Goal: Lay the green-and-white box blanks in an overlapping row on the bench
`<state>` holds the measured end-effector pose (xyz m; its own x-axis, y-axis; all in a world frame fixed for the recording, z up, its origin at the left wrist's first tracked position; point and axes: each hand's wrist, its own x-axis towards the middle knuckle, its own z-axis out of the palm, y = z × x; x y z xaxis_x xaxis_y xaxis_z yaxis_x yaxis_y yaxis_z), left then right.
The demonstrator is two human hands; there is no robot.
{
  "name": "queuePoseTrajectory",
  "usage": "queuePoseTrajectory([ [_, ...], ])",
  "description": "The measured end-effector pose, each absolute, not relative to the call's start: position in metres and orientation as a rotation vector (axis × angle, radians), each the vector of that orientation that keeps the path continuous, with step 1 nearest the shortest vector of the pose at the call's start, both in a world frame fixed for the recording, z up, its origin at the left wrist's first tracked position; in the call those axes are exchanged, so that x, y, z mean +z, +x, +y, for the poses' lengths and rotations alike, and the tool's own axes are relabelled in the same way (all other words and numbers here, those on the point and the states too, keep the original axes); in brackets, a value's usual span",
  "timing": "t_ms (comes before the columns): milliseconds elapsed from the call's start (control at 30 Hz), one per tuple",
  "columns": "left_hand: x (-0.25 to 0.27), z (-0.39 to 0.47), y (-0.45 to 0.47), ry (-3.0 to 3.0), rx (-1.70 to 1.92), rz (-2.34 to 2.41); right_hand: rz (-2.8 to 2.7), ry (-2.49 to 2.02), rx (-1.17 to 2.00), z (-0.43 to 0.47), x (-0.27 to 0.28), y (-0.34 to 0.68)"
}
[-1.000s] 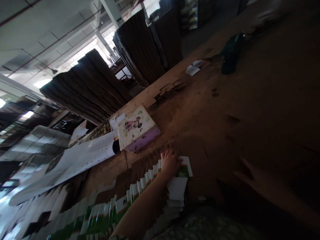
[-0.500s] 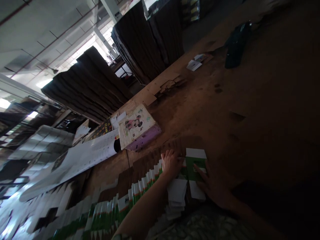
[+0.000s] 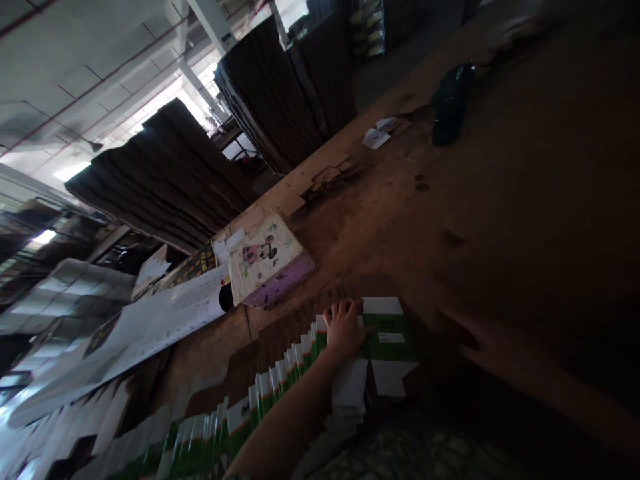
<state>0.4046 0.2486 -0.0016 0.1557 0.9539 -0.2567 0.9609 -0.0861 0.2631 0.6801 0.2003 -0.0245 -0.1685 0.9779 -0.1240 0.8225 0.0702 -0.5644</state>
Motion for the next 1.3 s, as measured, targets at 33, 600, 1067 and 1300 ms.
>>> queuePoseTrajectory([
  [33,0.003,0.252,0.403,2.007,0.015,1.829,-2.036,-1.672,0.917,0.204,-0.004,0.66],
  [600,0.002,0.255,0.39,2.138,-0.026,1.911,-1.806,-1.77,0.996,0.205,-0.052,0.664],
  [1067,-0.006,0.25,0.392,2.148,-0.109,1.943,-2.132,-1.62,0.684,0.168,-0.111,0.565],
  [1300,-0.002,0.239,0.407,2.204,-0.137,1.869,-2.231,-1.609,0.747,0.188,-0.088,0.584],
])
